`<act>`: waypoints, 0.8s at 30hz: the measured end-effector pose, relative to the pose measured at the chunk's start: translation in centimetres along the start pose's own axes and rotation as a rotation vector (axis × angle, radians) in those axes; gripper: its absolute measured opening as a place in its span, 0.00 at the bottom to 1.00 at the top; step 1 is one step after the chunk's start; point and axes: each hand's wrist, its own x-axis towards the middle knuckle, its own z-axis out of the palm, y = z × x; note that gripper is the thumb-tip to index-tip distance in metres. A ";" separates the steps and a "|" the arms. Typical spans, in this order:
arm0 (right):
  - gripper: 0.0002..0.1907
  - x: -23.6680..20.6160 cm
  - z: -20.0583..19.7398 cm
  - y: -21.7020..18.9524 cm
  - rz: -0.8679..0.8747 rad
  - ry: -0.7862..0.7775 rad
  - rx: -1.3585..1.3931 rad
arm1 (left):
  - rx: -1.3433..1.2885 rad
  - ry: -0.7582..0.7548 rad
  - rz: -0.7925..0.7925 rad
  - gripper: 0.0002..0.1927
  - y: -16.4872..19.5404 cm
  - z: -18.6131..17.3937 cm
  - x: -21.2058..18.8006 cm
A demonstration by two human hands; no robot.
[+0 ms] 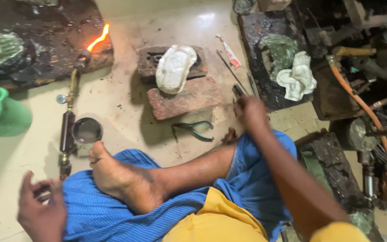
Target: The person sits on the floor holding a brass blowtorch, heating a white hand-shaped wax pattern resting on bricks. They hold a thin metal rod in the other hand, moving it over the flame and the pattern, repositioning the torch and the pattern, and finally lift the pattern with pliers and place it into a green pitcher.
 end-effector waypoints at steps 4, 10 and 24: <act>0.09 3.5 -2.5 6.9 0.256 -0.178 -0.127 | 0.343 0.089 0.203 0.13 -0.1 1.5 -3.6; 0.08 2.0 -0.1 5.1 0.054 -0.200 -0.108 | 0.423 -0.084 0.088 0.15 -0.1 2.1 -1.7; 0.12 -2.0 9.1 -4.1 -0.888 -0.692 -0.516 | 0.647 -0.322 -0.400 0.24 2.3 2.2 2.4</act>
